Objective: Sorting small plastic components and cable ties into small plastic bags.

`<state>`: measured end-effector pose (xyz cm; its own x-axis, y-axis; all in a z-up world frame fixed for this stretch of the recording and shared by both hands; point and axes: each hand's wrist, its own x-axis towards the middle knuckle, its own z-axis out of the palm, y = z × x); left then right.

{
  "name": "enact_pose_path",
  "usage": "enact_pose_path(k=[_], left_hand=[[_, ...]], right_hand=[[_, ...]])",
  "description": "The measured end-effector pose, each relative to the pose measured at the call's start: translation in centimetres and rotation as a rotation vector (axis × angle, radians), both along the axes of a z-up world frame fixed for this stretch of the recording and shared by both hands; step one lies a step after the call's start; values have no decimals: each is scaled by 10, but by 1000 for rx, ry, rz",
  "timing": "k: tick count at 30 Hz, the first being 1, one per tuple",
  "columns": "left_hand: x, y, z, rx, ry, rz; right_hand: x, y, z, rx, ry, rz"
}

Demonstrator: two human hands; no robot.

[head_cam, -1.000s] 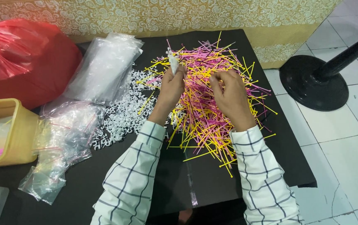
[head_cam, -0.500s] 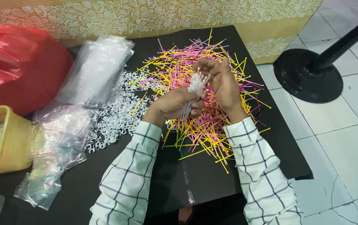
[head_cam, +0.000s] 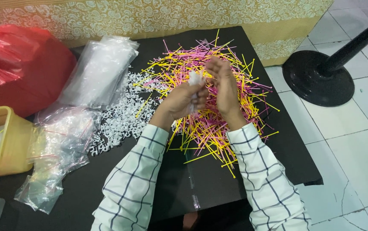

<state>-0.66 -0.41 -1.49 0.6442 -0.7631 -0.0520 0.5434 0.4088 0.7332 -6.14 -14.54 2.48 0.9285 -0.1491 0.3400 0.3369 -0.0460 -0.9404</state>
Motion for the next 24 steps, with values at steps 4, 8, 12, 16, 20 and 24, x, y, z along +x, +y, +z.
enact_pose_path(k=[4, 8, 12, 16, 20, 24], left_hand=[[5, -18, 1, -174, -90, 274], [-13, -25, 22, -205, -338, 556], [-33, -33, 32, -80, -590, 635], [-29, -41, 20, -35, -662, 677], [-30, -30, 34, -101, -349, 476], [-19, -24, 18, 26, -176, 113]], right_hand=[[-2, 24, -6, 312, 83, -65], [-21, 59, 19, 931, 255, 88], [-38, 71, 47, 1258, 383, 81], [-46, 78, 79, 1272, 461, -64], [-32, 58, 52, 1090, 354, 8], [3, 8, 3, 509, -12, 30]])
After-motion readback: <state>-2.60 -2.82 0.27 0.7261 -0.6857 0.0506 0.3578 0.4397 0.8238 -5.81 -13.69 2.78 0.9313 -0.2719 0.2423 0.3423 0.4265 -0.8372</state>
